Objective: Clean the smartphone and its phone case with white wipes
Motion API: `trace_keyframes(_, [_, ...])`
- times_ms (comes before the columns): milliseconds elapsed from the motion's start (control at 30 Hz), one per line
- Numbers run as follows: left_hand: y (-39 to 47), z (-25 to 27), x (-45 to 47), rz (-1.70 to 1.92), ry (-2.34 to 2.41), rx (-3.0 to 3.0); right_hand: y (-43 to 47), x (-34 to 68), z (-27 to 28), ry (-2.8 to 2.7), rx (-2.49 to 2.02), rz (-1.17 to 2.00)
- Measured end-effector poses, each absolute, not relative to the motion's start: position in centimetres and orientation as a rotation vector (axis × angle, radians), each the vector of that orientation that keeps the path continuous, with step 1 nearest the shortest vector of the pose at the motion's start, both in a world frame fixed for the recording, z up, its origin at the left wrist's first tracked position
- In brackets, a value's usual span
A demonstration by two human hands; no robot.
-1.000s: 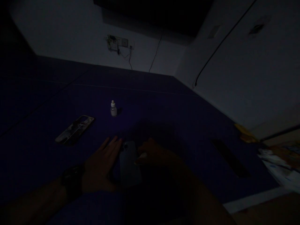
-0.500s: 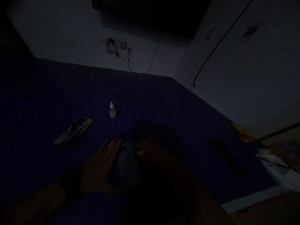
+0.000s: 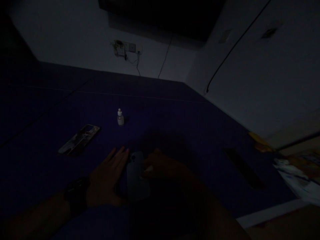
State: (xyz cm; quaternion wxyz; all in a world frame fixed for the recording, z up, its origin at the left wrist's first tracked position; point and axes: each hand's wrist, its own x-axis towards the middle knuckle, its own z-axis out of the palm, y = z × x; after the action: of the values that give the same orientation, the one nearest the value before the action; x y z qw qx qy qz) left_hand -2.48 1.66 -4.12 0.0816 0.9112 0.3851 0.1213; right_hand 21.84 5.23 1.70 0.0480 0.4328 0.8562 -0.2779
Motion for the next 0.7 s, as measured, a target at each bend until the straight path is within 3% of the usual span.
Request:
trace_keyframes(267, [1.64, -4.23, -2.60, 0.428, 1.130, 2.709, 5.38, 21.88, 0.95, 2.710, 1.411, -0.805])
trace_keyframes(433, [1.61, -4.08, -2.58, 0.419, 1.131, 2.700, 5.06, 21.86, 0.92, 2.654, 1.225, -0.887])
trace_keyframes(700, [1.63, -3.83, -2.59, 0.413, 1.114, 2.696, 5.32, 21.07, 1.04, 2.677, 1.417, -0.717])
